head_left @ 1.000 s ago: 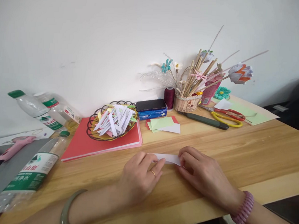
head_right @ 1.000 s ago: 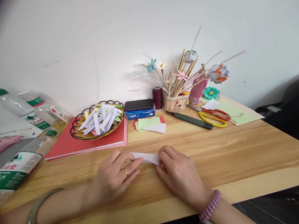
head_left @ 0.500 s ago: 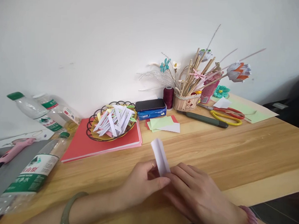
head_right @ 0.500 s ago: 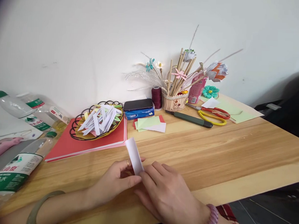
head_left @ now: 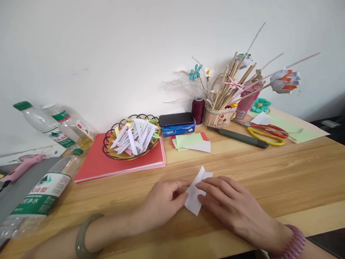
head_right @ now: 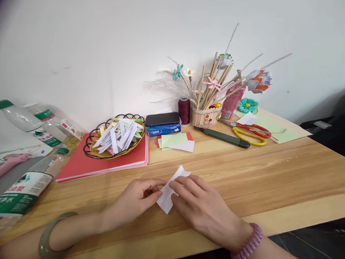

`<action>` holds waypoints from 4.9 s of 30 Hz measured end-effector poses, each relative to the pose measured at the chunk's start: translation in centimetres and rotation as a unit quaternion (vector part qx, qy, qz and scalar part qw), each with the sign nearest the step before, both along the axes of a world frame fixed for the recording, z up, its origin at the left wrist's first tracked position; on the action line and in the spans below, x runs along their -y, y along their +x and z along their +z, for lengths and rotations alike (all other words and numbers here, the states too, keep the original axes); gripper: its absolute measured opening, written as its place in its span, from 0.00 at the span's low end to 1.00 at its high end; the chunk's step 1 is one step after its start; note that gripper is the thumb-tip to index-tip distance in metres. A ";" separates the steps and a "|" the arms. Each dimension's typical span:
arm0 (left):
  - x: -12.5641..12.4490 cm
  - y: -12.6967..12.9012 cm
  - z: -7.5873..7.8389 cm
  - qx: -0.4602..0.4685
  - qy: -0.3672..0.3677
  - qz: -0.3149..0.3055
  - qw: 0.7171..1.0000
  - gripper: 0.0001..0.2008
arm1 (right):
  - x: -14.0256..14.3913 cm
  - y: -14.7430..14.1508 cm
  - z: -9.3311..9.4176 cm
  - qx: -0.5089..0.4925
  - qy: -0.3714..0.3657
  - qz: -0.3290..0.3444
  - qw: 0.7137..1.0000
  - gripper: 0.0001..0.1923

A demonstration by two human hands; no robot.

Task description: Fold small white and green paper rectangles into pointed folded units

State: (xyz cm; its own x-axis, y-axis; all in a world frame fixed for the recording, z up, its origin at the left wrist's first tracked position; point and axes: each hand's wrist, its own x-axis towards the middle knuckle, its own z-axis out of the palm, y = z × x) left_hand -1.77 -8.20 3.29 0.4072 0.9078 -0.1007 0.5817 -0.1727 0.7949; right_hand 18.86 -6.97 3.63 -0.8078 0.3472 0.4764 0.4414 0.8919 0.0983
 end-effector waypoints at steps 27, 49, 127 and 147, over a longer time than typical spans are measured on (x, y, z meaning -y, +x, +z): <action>0.2 -0.7 -2.1 -0.203 0.559 -0.155 0.789 0.15 | -1.5 0.5 -0.9 -0.016 -0.224 -0.009 0.975 0.12; 0.8 -0.3 -2.9 -0.200 0.543 -0.155 0.801 0.11 | -1.0 -1.5 -1.4 -0.021 -0.341 -0.185 0.921 0.10; 0.4 -0.9 -2.1 -0.316 0.441 -0.163 0.824 0.15 | 1.9 1.4 -3.1 0.056 -0.106 -0.082 0.989 0.20; 0.8 -1.1 -2.5 -0.338 0.451 -0.147 0.813 0.15 | 2.2 1.3 -3.8 0.046 -0.082 -0.089 0.992 0.19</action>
State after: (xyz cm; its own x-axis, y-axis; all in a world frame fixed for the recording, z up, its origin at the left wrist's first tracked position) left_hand -2.88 -9.02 0.78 0.7489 0.6095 0.2602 0.6605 -0.7188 -0.2170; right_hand 20.16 -9.16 -0.12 -0.7640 0.5554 0.3283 0.5897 0.8076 0.0060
